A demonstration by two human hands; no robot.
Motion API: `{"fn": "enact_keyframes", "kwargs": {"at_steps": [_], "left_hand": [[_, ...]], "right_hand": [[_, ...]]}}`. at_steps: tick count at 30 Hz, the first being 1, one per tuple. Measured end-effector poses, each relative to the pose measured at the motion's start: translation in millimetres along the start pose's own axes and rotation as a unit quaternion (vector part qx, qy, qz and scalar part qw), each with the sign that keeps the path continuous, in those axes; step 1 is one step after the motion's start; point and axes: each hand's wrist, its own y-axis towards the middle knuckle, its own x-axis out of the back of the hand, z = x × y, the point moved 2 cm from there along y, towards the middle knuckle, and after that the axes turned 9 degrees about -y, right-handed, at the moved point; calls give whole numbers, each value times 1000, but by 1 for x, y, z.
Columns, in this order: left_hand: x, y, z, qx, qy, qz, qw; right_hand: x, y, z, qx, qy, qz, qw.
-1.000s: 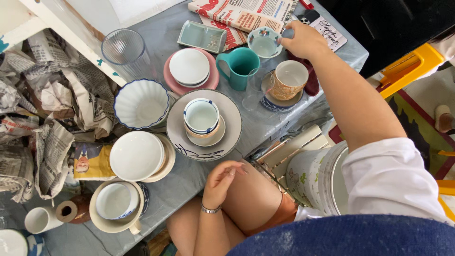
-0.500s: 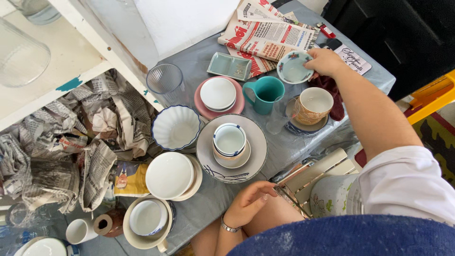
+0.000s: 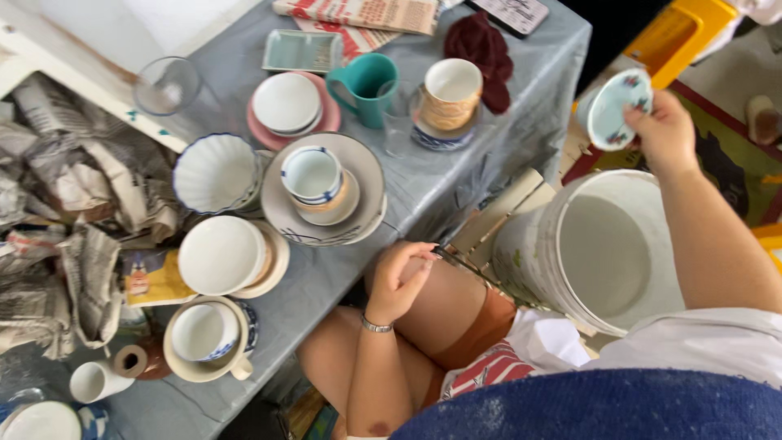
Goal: The person sits with a bucket of water between their legs and washes ceramic cups and bowls one at a time, rubbing them in the water. They lift each piece out, wipe it with a maroon cloth, and place it on the table with other cleaned pottery, then reach for the next piece.
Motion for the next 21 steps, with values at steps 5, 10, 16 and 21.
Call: {"fn": "enact_keyframes", "kwargs": {"at_steps": [5,10,16,21], "left_hand": [[-55,7,15,52,-30,8,998],[-150,21,44,105,-18,121,987],[-261,48,114,278,-252,138,917],[-298,46,167,346,-55,51,935]], "right_hand": [[36,-102,-80,-141,-412,138,890],[-17,-127,-111,-51,-576,366,729],[-86,-138,-83,-69,-524,356,770],[-114,-160,-82,-190,-402,253,859]]}}
